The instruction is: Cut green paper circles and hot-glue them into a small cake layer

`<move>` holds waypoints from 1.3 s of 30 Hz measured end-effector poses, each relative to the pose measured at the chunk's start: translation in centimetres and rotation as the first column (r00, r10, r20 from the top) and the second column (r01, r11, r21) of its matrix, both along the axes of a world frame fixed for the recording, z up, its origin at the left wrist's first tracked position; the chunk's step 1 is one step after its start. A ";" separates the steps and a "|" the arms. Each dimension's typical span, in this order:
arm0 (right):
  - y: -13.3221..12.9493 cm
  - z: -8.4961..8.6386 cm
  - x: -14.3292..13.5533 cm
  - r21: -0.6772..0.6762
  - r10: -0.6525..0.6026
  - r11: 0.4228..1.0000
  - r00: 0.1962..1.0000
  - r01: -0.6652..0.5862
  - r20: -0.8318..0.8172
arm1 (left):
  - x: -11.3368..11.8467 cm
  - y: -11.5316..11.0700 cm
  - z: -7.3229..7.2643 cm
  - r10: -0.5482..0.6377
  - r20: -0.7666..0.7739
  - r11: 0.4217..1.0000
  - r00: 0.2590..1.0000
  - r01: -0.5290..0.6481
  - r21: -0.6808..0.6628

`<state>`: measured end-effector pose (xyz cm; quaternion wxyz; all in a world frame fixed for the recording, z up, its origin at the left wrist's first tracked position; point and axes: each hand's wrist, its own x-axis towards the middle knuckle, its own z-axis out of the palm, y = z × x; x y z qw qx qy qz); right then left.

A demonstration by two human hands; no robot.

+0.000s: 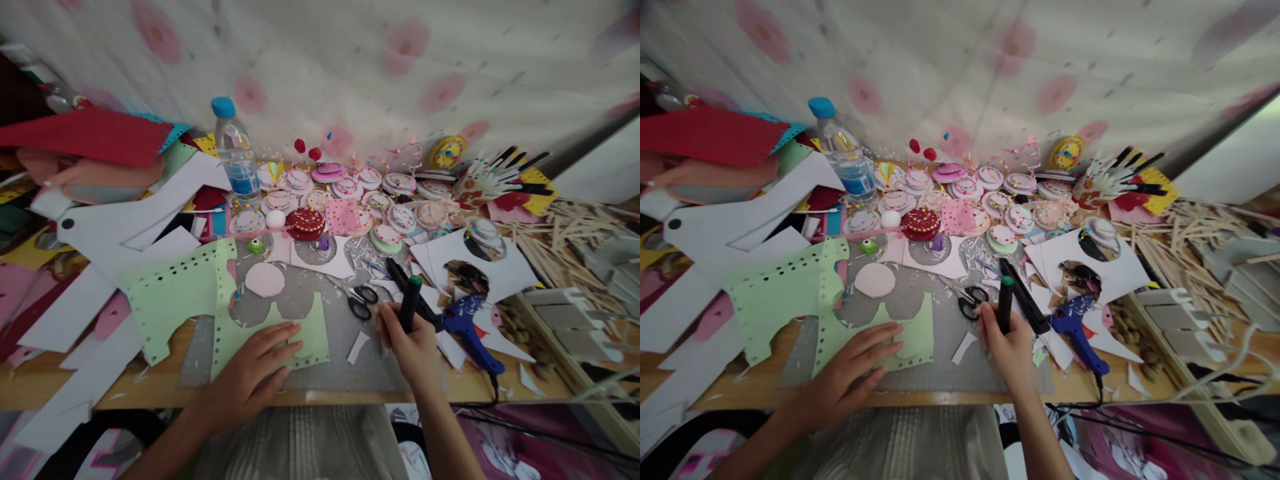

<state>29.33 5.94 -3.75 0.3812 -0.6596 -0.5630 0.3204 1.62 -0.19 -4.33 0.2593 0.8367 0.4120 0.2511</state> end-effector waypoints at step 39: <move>-4.0 8.8 -2.9 0.203 0.795 0.602 0.557 -0.772 -0.241 | 2.2 1.5 11.3 -0.359 -0.128 0.931 0.924 0.347 -0.109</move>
